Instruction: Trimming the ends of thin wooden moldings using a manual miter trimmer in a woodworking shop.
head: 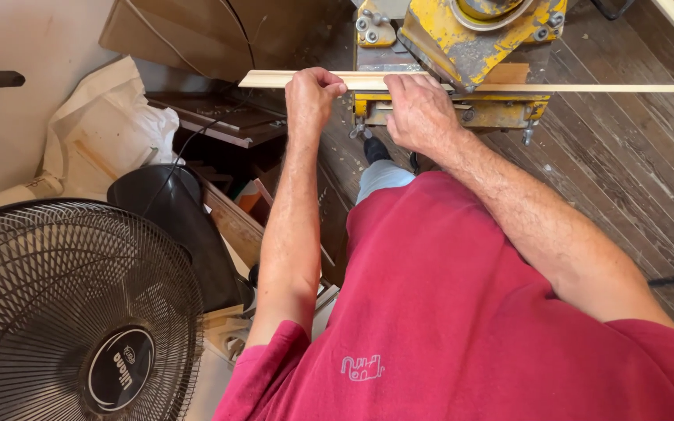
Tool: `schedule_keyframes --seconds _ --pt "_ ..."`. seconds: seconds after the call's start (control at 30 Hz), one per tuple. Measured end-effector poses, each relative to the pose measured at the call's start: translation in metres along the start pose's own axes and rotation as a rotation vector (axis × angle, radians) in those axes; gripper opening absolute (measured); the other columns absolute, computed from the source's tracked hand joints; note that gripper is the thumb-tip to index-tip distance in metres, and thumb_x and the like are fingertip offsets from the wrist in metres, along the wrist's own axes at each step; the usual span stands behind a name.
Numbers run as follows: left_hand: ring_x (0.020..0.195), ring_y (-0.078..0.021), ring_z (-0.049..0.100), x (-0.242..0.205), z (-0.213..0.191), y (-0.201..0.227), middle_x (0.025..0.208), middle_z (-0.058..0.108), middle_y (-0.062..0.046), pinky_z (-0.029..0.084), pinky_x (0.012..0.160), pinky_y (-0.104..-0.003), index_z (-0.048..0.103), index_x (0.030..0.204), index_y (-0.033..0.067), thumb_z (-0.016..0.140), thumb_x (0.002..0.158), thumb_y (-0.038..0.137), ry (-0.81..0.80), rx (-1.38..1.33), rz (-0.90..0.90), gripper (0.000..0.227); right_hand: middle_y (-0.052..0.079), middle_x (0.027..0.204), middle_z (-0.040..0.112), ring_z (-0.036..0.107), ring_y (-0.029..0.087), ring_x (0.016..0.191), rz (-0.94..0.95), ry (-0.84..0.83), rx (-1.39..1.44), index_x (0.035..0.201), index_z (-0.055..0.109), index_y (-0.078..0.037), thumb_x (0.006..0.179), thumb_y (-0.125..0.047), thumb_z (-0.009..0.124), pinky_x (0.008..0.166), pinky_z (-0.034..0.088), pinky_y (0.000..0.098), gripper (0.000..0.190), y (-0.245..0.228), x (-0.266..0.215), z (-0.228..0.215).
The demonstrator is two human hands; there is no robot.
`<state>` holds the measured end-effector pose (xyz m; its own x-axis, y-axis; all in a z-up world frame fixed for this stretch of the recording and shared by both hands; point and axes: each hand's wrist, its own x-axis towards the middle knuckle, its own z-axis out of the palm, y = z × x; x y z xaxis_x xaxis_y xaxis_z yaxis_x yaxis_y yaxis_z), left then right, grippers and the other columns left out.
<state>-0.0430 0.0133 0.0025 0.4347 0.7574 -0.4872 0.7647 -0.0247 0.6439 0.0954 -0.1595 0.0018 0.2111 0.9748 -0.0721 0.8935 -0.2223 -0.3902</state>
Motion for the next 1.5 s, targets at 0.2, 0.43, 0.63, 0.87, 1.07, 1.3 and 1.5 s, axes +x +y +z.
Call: schedule_keyframes --seconds 0.2,0.43,0.63,0.87,1.07,1.3,1.5 --pt "0.077 -0.0163 0.07 0.001 -0.001 0.002 0.081 0.077 0.001 0.054 0.071 -0.036 0.081 0.09 0.0169 0.085 0.079 0.022 -0.007 0.118 0.016 0.013 0.014 0.099 0.069 0.066 0.035 0.091 -0.072 0.09 -0.048 0.117 0.06 -0.002 0.075 -0.022 0.074 0.089 0.052 0.044 0.048 0.0 -0.001 -0.001" --pt "0.084 -0.0331 0.068 -0.001 0.008 0.014 0.085 0.078 -0.011 0.053 0.076 -0.05 0.083 0.086 0.012 0.078 0.084 0.014 -0.001 0.393 0.183 0.007 0.013 0.096 0.067 0.065 0.034 0.087 -0.076 0.069 -0.071 0.113 0.059 -0.002 0.073 -0.018 0.069 0.087 0.053 0.0428 0.043 -0.003 0.0 -0.005" --pt "0.08 -0.036 0.068 -0.005 0.032 0.035 0.089 0.074 -0.014 0.052 0.066 -0.05 0.079 0.089 0.0015 0.071 0.089 0.008 -0.188 0.359 0.591 0.01 0.013 0.098 0.067 0.065 0.034 0.091 -0.062 0.127 -0.055 0.114 0.059 -0.003 0.067 -0.018 0.068 0.089 0.051 0.0421 0.05 -0.006 0.0 -0.006" --pt "0.074 -0.0395 0.069 0.012 0.036 0.04 0.078 0.076 -0.019 0.053 0.064 -0.051 0.078 0.083 0.0064 0.056 0.078 0.003 -0.235 0.373 0.414 0.023 0.024 0.135 0.057 0.054 0.04 0.126 -0.088 0.07 -0.009 0.142 0.05 0.007 0.076 -0.018 0.075 0.112 0.042 0.0474 0.075 -0.011 -0.019 -0.019" --pt "0.081 -0.0289 0.069 0.009 0.029 0.05 0.084 0.077 -0.01 0.053 0.072 -0.045 0.077 0.083 0.0132 0.059 0.081 0.006 -0.347 0.332 0.219 0.02 0.01 0.111 0.075 0.069 0.03 0.104 -0.142 0.193 0.127 0.111 0.074 -0.007 0.093 -0.019 0.072 0.101 0.05 0.0464 0.021 0.026 -0.099 -0.039" --pt "0.091 -0.0176 0.07 0.007 0.015 0.071 0.096 0.078 -0.002 0.056 0.084 -0.037 0.078 0.092 0.0148 0.071 0.09 0.012 -0.476 0.312 0.107 0.007 0.024 0.128 0.072 0.063 0.039 0.122 0.338 0.077 -0.004 0.136 0.069 0.003 0.116 -0.031 0.061 0.118 0.032 0.0601 0.04 0.134 -0.132 -0.061" --pt "0.092 -0.0146 0.074 0.029 0.024 0.05 0.092 0.081 0.0 0.056 0.087 -0.034 0.081 0.088 0.0142 0.079 0.085 0.013 -0.53 0.235 0.253 0.003 0.011 0.097 0.07 0.065 0.027 0.093 0.346 -0.265 -0.088 0.127 0.075 -0.014 0.128 -0.04 0.039 0.106 0.04 0.0511 0.045 0.216 -0.15 -0.051"
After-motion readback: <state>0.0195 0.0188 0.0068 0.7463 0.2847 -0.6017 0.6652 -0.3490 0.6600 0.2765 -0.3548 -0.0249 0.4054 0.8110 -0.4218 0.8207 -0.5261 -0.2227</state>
